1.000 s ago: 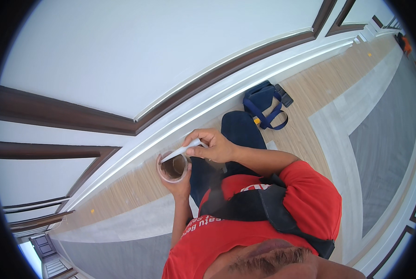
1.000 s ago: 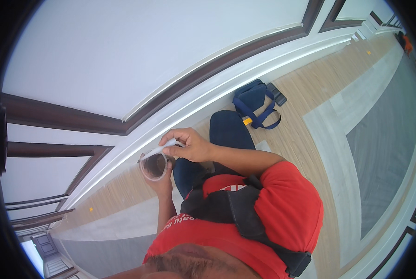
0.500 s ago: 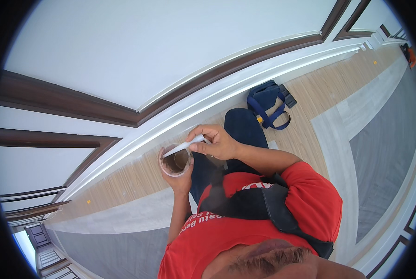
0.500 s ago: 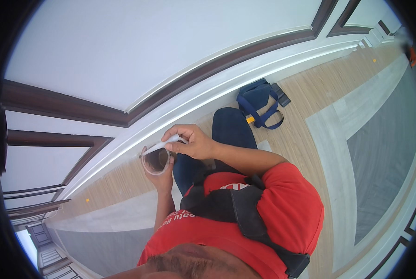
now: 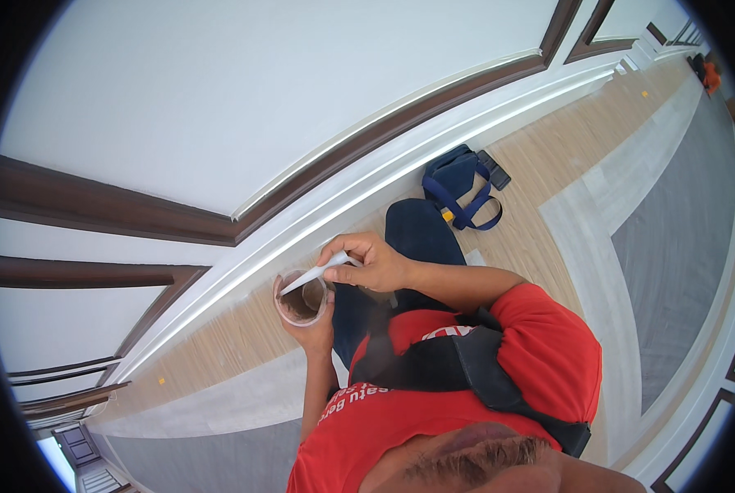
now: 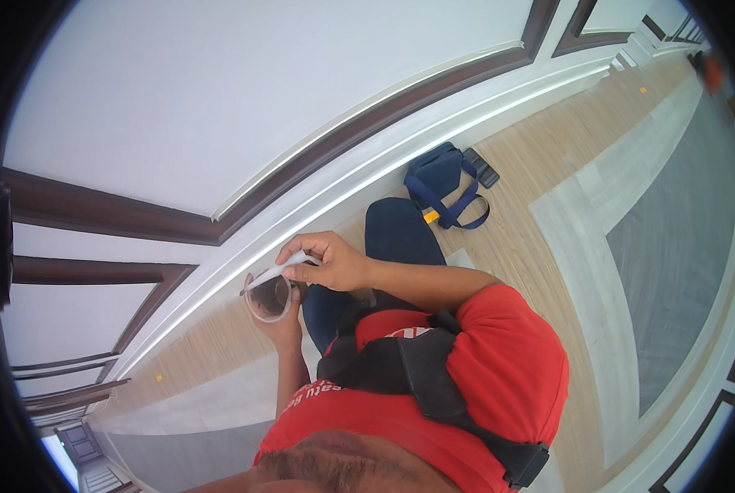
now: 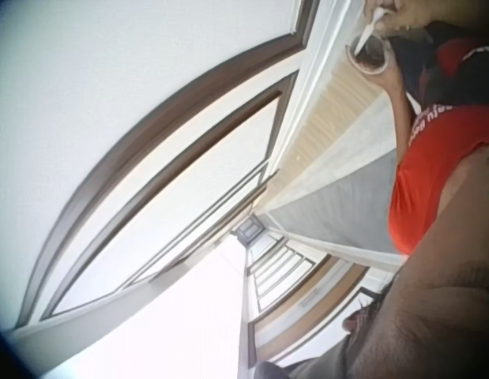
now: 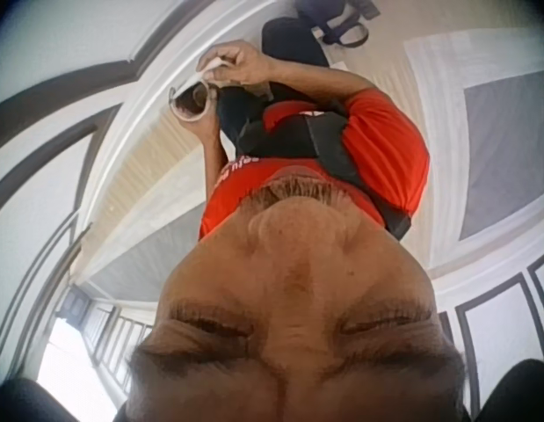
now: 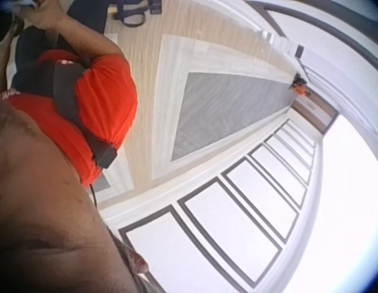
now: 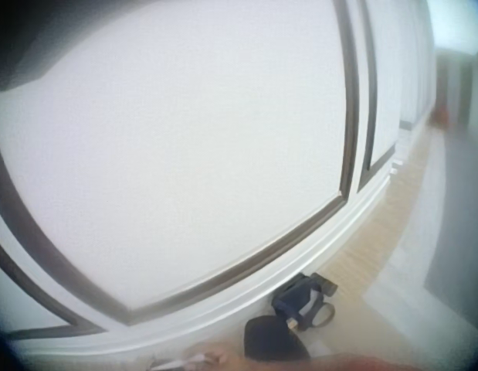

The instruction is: The person applies a brown sealant along the junction of a white ceiling and dark wood trim using a small applicator. They repeatedly dip the applicator into a small plastic cup to reload the sealant while working along the trim line.

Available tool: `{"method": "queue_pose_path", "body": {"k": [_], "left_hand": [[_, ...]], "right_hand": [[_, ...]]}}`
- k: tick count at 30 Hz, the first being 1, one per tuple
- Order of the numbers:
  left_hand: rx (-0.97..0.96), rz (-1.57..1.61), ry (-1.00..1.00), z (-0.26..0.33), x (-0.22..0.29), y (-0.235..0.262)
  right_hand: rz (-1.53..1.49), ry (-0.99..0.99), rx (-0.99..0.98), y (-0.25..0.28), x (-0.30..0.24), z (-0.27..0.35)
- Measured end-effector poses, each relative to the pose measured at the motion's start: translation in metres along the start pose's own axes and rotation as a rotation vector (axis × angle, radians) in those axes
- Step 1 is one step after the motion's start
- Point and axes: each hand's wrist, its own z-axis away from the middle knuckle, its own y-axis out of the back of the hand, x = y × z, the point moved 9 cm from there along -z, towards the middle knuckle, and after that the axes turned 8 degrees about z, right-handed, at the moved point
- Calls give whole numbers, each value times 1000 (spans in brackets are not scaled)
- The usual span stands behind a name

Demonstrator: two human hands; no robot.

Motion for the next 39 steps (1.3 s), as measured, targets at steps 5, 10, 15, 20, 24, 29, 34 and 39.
{"method": "queue_pose_path", "body": {"k": [5, 10, 15, 20, 24, 29, 34, 39], "left_hand": [[-24, -27, 1, 0, -2, 1], [-53, -43, -21, -1, 6, -6], [-56, -24, -34, -1, 3, -5], [-62, 6, -28, 0, 3, -5], [-52, -24, -37, -1, 6, -5], [-29, -14, -21, -2, 0, 1], [-15, -1, -5, -1, -2, 3], [15, -14, -11, 2, -4, 6]], "right_hand": [[3, -13, -2, -2, -3, 2], [-15, -23, -2, -2, -3, 3], [-13, -14, -11, -2, -5, 4], [42, 29, -3, -1, -7, 3], [20, 20, -5, -1, -5, 3], [15, -20, -4, -1, -4, 5], [39, -66, 8, 2, 3, 6], [51, -91, 21, 3, 5, 7]]}}
